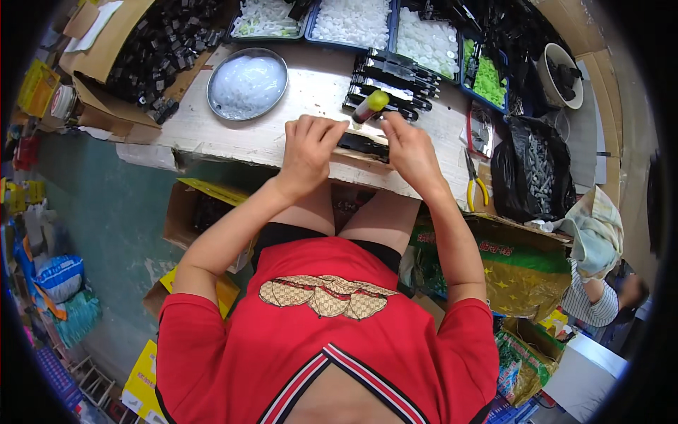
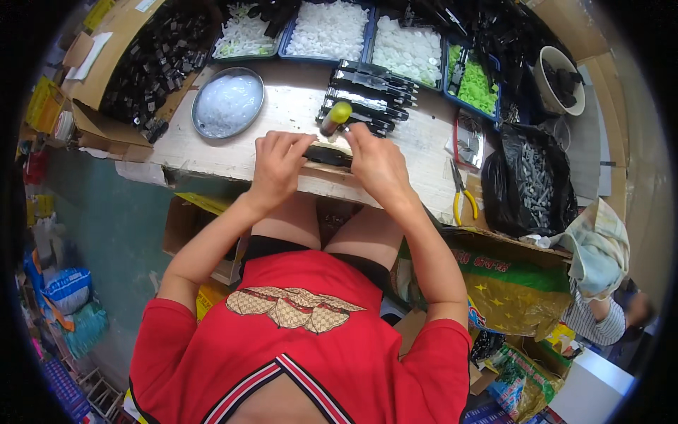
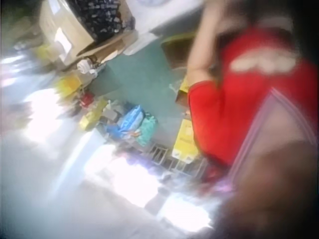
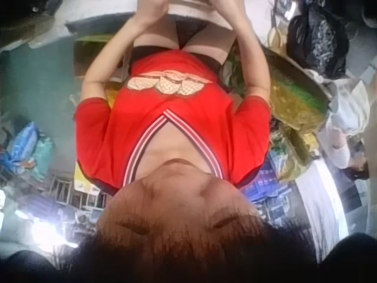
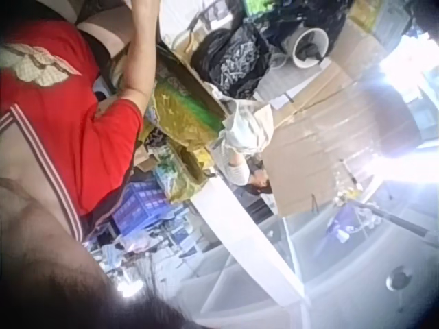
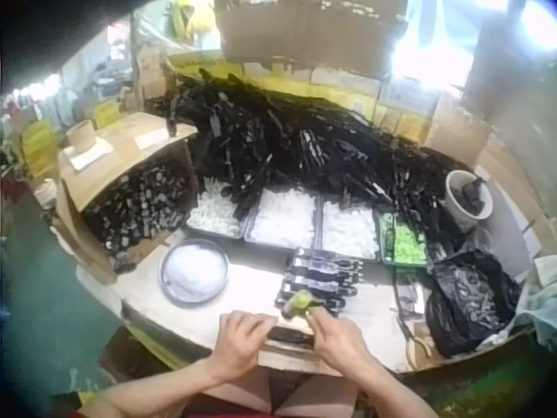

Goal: Assembling small plastic components into a fixture at a factory workbench.

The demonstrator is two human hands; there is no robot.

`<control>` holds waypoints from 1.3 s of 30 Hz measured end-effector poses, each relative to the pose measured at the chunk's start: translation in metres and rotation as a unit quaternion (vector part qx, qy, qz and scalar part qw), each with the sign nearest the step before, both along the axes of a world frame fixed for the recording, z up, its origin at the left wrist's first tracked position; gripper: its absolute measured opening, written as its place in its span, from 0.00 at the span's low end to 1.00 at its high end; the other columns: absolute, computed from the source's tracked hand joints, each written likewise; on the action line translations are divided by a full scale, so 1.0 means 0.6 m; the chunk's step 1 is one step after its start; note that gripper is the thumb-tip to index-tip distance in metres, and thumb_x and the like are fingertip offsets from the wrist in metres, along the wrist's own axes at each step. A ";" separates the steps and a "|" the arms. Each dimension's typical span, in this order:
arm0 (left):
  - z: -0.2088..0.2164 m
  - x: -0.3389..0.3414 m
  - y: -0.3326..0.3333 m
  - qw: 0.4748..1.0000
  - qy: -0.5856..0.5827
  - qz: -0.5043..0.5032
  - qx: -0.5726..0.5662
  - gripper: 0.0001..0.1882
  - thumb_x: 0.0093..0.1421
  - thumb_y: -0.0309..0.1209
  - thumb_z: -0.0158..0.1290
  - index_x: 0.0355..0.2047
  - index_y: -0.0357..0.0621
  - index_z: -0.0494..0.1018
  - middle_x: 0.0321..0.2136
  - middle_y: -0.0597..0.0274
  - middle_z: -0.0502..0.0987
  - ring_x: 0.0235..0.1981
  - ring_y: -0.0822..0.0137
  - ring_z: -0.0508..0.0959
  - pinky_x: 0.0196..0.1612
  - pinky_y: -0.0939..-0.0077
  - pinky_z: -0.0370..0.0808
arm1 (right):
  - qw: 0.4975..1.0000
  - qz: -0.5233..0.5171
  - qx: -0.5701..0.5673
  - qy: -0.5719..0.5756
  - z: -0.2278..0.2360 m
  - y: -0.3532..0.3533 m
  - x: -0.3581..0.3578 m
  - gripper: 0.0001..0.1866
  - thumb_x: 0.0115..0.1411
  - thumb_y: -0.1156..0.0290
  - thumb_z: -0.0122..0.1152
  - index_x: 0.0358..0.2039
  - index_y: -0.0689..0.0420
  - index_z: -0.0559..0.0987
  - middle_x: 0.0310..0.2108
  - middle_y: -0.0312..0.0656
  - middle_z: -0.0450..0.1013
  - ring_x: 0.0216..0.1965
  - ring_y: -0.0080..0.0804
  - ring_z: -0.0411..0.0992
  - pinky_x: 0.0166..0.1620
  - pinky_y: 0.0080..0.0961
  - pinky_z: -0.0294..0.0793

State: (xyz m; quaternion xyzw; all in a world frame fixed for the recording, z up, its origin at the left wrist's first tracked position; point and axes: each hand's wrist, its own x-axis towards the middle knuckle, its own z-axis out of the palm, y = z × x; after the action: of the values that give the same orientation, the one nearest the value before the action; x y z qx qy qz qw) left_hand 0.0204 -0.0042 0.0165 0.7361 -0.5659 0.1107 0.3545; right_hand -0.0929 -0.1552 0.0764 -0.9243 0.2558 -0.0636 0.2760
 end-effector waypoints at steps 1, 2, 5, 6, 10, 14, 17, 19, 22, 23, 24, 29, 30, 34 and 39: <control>0.001 -0.011 0.004 0.999 -0.023 0.016 -0.035 0.23 0.43 0.20 0.48 0.44 0.43 0.69 0.35 0.62 0.70 0.37 0.63 0.67 0.40 0.68 0.58 | 1.000 0.002 0.000 0.002 0.004 0.003 0.001 0.10 0.61 0.64 0.45 0.34 0.56 0.71 0.21 0.55 0.71 0.25 0.56 0.70 0.29 0.48 0.66; -0.007 -0.024 0.009 0.999 -0.011 0.019 -0.043 0.20 0.45 0.22 0.47 0.42 0.43 0.71 0.38 0.62 0.71 0.41 0.64 0.68 0.41 0.67 0.58 | 0.998 -0.006 0.001 -0.065 0.007 0.007 0.002 0.10 0.62 0.65 0.45 0.37 0.56 0.71 0.20 0.53 0.70 0.23 0.52 0.70 0.27 0.41 0.66; -0.021 -0.071 0.009 1.000 -0.002 -0.015 0.015 0.18 0.48 0.25 0.45 0.41 0.43 0.72 0.48 0.61 0.69 0.53 0.62 0.66 0.50 0.58 0.55 | 0.980 0.006 0.008 -0.196 0.010 0.019 0.000 0.11 0.63 0.67 0.45 0.42 0.59 0.71 0.18 0.47 0.68 0.19 0.38 0.68 0.24 0.28 0.65; -0.031 -0.081 0.008 1.000 -0.018 -0.016 0.013 0.19 0.48 0.25 0.45 0.42 0.43 0.71 0.49 0.60 0.69 0.54 0.62 0.65 0.51 0.57 0.54 | 0.973 0.014 0.020 -0.229 0.010 0.027 0.003 0.11 0.63 0.68 0.45 0.41 0.59 0.71 0.18 0.46 0.68 0.18 0.37 0.68 0.24 0.27 0.65; -0.040 -0.082 0.013 0.999 -0.032 -0.024 0.030 0.20 0.48 0.26 0.47 0.44 0.41 0.71 0.52 0.58 0.67 0.57 0.61 0.63 0.54 0.56 0.53 | 0.994 0.080 -0.071 0.030 -0.011 0.034 0.034 0.10 0.58 0.64 0.47 0.28 0.58 0.69 0.24 0.52 0.73 0.26 0.55 0.71 0.28 0.46 0.69; -0.041 -0.077 0.019 0.998 -0.047 -0.030 0.025 0.19 0.47 0.25 0.47 0.42 0.39 0.71 0.49 0.56 0.68 0.56 0.60 0.64 0.54 0.57 0.53 | 0.995 0.037 -0.008 -0.097 0.006 0.046 0.032 0.10 0.59 0.64 0.46 0.30 0.56 0.70 0.23 0.52 0.73 0.25 0.53 0.71 0.28 0.46 0.68; -0.031 -0.075 0.007 0.998 -0.029 -0.057 0.000 0.18 0.47 0.25 0.47 0.41 0.39 0.71 0.48 0.57 0.69 0.54 0.60 0.66 0.52 0.58 0.55 | 0.996 0.049 -0.065 -0.046 -0.019 0.038 0.020 0.10 0.59 0.63 0.46 0.30 0.56 0.70 0.22 0.51 0.72 0.25 0.52 0.71 0.28 0.45 0.69; -0.026 -0.058 0.005 0.996 0.002 -0.079 -0.028 0.17 0.47 0.24 0.47 0.40 0.41 0.71 0.45 0.58 0.71 0.48 0.61 0.69 0.48 0.60 0.58 | 0.992 0.051 -0.118 -0.004 -0.024 0.027 0.018 0.10 0.59 0.63 0.47 0.31 0.55 0.71 0.23 0.50 0.73 0.25 0.50 0.72 0.27 0.43 0.69; -0.003 -0.030 0.002 0.998 -0.010 -0.060 -0.026 0.16 0.46 0.22 0.50 0.37 0.43 0.71 0.38 0.60 0.72 0.42 0.62 0.70 0.45 0.63 0.59 | 0.972 -0.044 -0.098 -0.209 -0.047 -0.010 -0.037 0.11 0.59 0.65 0.49 0.40 0.51 0.75 0.25 0.47 0.74 0.25 0.48 0.72 0.27 0.39 0.70; -0.001 -0.020 -0.005 0.998 -0.016 -0.054 -0.012 0.16 0.44 0.22 0.51 0.38 0.43 0.72 0.38 0.61 0.72 0.42 0.62 0.70 0.43 0.64 0.59 | 0.978 -0.078 -0.109 -0.159 -0.046 -0.030 -0.066 0.11 0.59 0.64 0.50 0.41 0.50 0.75 0.26 0.46 0.74 0.26 0.47 0.72 0.28 0.39 0.70; 0.000 -0.008 -0.010 0.999 -0.023 -0.049 0.003 0.17 0.43 0.22 0.53 0.38 0.43 0.72 0.38 0.62 0.72 0.41 0.62 0.70 0.42 0.65 0.60 | 0.981 -0.112 -0.118 -0.109 -0.034 -0.038 -0.090 0.12 0.59 0.64 0.50 0.42 0.49 0.75 0.26 0.46 0.74 0.26 0.47 0.72 0.28 0.38 0.71; 0.004 0.036 -0.025 0.982 0.006 -0.188 0.005 0.17 0.43 0.20 0.54 0.37 0.42 0.72 0.32 0.59 0.70 0.34 0.59 0.68 0.38 0.67 0.62 | 0.967 -0.130 -0.212 -0.060 -0.080 -0.070 -0.165 0.10 0.57 0.64 0.53 0.39 0.50 0.75 0.21 0.42 0.70 0.24 0.44 0.70 0.27 0.37 0.67; 0.012 0.040 -0.032 0.982 0.004 -0.190 0.005 0.17 0.43 0.20 0.54 0.37 0.42 0.72 0.32 0.59 0.70 0.34 0.59 0.68 0.38 0.67 0.62 | 0.965 -0.117 -0.231 -0.030 -0.085 -0.072 -0.172 0.10 0.56 0.66 0.54 0.39 0.50 0.75 0.23 0.41 0.70 0.26 0.42 0.69 0.28 0.36 0.65; 0.059 0.056 -0.082 0.979 -0.007 -0.201 -0.017 0.15 0.43 0.21 0.56 0.35 0.43 0.72 0.32 0.60 0.70 0.35 0.60 0.68 0.39 0.66 0.61 | 0.962 -0.114 -0.243 -0.052 -0.089 -0.081 -0.173 0.13 0.53 0.70 0.57 0.41 0.49 0.75 0.33 0.38 0.67 0.36 0.37 0.65 0.36 0.33 0.59; 0.064 0.082 -0.169 0.982 -0.102 -0.153 -0.036 0.14 0.41 0.19 0.50 0.31 0.45 0.72 0.33 0.61 0.70 0.38 0.61 0.67 0.42 0.66 0.59 | 0.962 -0.115 -0.239 -0.065 -0.077 -0.089 -0.158 0.13 0.52 0.71 0.57 0.40 0.49 0.75 0.35 0.38 0.66 0.39 0.37 0.63 0.39 0.34 0.57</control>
State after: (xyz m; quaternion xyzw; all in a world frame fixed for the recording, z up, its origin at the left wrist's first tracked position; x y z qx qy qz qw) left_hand 0.0694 -0.1056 0.0549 0.6127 -0.7005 0.1499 0.3338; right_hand -0.1879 -0.2086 0.0301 -0.9217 0.3190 -0.2140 0.0535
